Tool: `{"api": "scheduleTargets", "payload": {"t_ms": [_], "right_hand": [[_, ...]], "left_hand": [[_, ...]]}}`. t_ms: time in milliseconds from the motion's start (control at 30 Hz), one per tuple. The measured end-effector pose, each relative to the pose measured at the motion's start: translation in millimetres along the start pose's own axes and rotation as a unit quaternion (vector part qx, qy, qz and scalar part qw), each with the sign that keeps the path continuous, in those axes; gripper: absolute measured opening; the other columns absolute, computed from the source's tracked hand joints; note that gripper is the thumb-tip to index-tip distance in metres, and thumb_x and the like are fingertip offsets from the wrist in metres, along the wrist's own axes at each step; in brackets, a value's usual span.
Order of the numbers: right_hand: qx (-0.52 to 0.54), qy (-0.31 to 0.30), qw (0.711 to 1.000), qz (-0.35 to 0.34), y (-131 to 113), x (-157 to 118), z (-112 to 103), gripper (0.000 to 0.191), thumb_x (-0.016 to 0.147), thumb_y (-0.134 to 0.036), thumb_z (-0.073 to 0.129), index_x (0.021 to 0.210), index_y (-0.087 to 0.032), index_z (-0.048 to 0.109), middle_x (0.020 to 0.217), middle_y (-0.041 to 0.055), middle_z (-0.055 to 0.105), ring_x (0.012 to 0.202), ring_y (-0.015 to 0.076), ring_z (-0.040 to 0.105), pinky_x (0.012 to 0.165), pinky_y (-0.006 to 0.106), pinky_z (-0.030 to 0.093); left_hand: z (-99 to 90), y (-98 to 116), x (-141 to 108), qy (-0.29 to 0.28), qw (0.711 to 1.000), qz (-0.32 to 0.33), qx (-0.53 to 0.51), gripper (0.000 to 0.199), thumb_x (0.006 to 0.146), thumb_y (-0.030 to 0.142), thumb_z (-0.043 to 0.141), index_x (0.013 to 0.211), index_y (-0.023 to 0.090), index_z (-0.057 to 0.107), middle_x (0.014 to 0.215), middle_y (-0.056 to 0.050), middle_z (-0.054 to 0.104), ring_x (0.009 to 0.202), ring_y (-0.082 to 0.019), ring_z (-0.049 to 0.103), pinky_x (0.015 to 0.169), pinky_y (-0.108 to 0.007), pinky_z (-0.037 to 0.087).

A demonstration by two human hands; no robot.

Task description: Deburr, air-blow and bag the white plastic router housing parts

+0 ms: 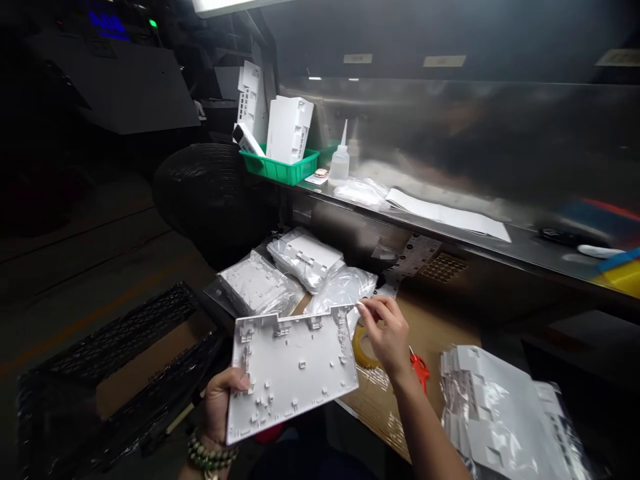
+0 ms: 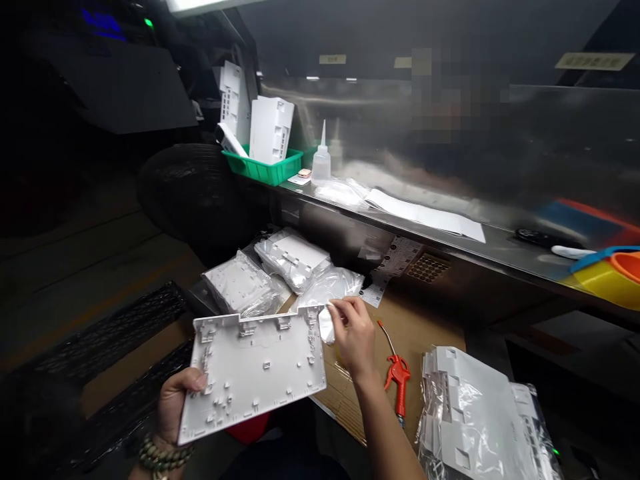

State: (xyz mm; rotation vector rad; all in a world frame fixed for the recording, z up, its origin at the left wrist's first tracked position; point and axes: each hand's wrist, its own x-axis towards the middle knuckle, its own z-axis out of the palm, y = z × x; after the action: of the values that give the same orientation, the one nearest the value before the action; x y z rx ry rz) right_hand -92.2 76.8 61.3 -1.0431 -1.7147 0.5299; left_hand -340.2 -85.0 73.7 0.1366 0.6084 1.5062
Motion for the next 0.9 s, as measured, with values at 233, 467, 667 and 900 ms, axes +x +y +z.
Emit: {"api": "scheduleTargets", "payload": {"t_ms": [233,467,667,900], "right_hand": [[0.097,-0.027,0.995,0.006,-40.8,-17.5,27.5,0.009,0.096,-0.025,0.065,0.098,-0.023,0.074,0.095,0.0042,0.064,0.083,0.0162,0.062,0.069,0.029,0.052],[0.187,-0.062,0.980,0.011,-76.4,-34.2,52.9,0.011,0.095,-0.023,0.065,0.101,-0.024,0.075,0.097,0.0048,0.063,0.082,0.0156,0.062,0.073,0.029,0.055],[0.176,-0.044,0.983,0.003,-75.4,-35.3,46.6,0.014,0.095,-0.021,0.065,0.103,-0.025,0.075,0.097,0.0059,0.063,0.090,0.0185,0.065,0.077,0.030,0.057],[0.095,-0.049,0.994,0.019,-39.8,-41.3,51.3,0.016,0.098,-0.030,0.061,0.102,-0.023,0.075,0.098,0.0068,0.065,0.087,0.0178,0.065,0.074,0.030,0.055]], "left_hand": [[16.9,-32.5,11.0,0.137,0.979,0.094,0.120,0.084,0.058,-0.001,0.062,0.133,0.037,0.064,0.151,0.005,0.057,0.135,-0.029,0.054,0.108,-0.036,0.049],[28.1,-53.4,16.7,0.112,0.973,0.070,0.190,0.082,0.060,-0.006,0.062,0.130,0.037,0.063,0.156,0.005,0.050,0.121,-0.027,0.062,0.077,-0.022,0.055],[29.5,-55.2,17.8,0.107,0.975,0.073,0.181,0.078,0.061,-0.006,0.063,0.128,0.034,0.064,0.152,0.002,0.054,0.122,-0.026,0.061,0.080,-0.022,0.054],[18.0,-48.5,16.3,0.130,0.982,0.027,0.136,0.094,0.061,-0.005,0.063,0.144,0.036,0.052,0.139,-0.002,0.066,0.107,-0.027,0.070,0.078,-0.028,0.057]]}}
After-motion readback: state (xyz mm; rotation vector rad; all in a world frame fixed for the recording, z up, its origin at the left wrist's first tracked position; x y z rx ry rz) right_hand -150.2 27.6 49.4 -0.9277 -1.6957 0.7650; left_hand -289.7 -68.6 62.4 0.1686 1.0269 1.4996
